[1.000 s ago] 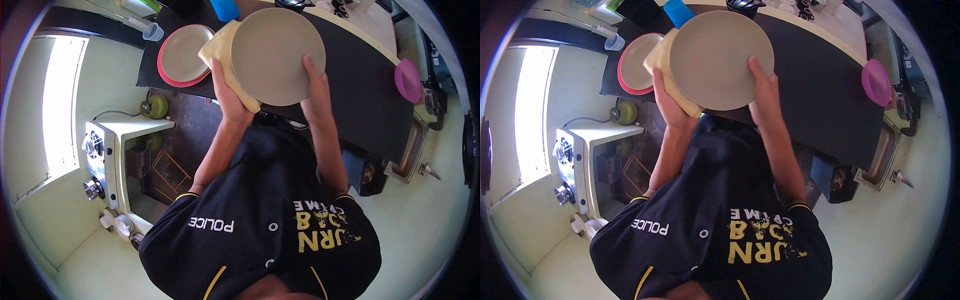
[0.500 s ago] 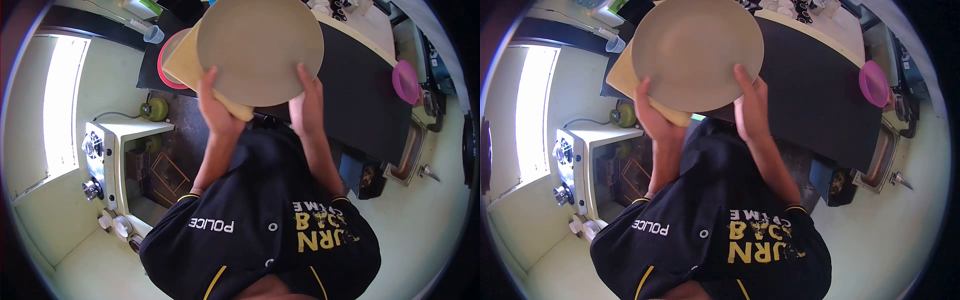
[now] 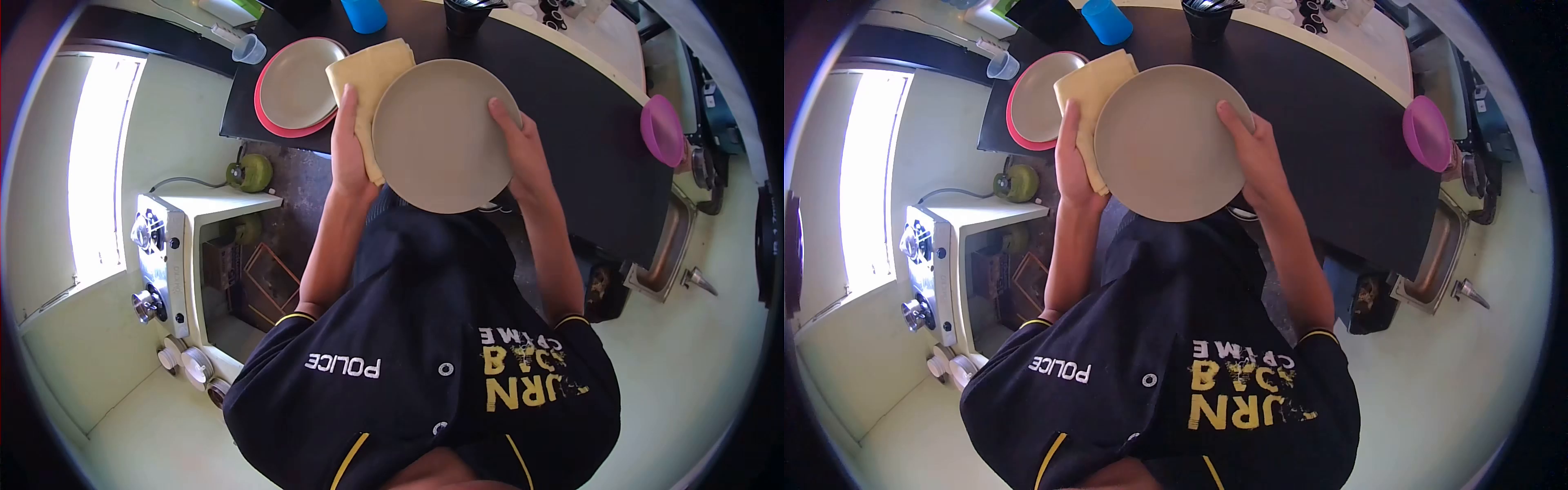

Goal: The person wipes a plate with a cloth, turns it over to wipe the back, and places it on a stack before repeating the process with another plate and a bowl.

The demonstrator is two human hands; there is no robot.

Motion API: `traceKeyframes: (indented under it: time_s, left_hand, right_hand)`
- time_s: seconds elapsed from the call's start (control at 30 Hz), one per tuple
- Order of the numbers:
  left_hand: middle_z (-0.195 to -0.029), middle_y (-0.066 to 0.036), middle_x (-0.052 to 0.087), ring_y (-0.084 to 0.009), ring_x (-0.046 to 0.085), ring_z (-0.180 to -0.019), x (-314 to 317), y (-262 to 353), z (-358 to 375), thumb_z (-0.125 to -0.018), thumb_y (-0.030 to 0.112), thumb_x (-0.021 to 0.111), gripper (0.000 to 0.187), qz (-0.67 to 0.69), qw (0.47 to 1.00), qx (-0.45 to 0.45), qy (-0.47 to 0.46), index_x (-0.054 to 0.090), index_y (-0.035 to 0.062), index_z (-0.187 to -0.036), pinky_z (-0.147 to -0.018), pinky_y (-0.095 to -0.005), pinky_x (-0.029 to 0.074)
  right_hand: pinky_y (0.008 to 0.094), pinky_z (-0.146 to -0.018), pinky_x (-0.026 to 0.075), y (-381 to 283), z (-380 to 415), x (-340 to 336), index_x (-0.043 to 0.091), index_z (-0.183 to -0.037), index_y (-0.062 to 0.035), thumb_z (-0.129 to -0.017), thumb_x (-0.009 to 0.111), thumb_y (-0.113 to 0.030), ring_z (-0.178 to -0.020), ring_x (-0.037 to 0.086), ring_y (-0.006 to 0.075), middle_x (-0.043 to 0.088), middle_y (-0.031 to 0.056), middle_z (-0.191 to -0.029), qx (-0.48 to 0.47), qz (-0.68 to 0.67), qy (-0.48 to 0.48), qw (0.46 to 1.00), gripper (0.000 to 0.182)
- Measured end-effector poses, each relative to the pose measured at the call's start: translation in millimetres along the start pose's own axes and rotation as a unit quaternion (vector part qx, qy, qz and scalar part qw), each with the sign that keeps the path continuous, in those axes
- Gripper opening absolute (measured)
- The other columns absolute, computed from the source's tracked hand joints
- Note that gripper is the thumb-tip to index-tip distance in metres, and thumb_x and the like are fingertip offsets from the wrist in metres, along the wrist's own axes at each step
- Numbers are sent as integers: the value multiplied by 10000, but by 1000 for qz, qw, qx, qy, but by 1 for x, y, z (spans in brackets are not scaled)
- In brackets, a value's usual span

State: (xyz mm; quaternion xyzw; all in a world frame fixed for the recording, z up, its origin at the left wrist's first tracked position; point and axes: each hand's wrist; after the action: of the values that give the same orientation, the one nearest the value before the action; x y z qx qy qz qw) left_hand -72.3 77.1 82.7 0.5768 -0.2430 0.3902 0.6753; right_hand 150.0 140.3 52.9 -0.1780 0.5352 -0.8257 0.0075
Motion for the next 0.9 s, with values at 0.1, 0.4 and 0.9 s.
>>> traceKeyframes:
  time_s: [0.1,0.4,0.9]
  left_hand:
    - [-1408,-178,632,-286,668,-1246,8,-11,9,-1147,484,378,618,-7,998,50,22,450,0,-1525,-1048,-422,566]
    - [-1575,-119,500,-279,495,-1449,23,-75,37,-1163,515,271,631,-45,989,141,25,372,64,-1594,-1224,-444,386]
    - [-1417,-134,630,-299,656,-1242,-41,-103,28,-1113,417,496,532,202,968,-112,-97,518,30,-1478,-1082,-454,542]
  right_hand:
    - [329,-861,590,14,3,10,664,-1292,32,-1069,662,-392,-980,724,170,740,90,-1100,3,-61,41,997,479]
    - [382,-939,582,14,-8,67,571,-1388,38,-1107,597,-361,-1109,687,219,679,117,-1247,-57,-270,183,944,489]
    - [329,-941,570,-12,4,38,626,-1341,43,-1080,635,-423,-1062,700,167,720,108,-1194,-19,-97,14,995,533]
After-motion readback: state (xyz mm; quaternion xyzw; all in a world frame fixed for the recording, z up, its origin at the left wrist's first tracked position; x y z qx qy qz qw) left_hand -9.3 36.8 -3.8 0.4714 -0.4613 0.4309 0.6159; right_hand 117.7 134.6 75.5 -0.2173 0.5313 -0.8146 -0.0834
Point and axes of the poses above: each hand's wrist, its own z-axis away from the middle knuckle, its own x-axis out of the palm, y = z × x
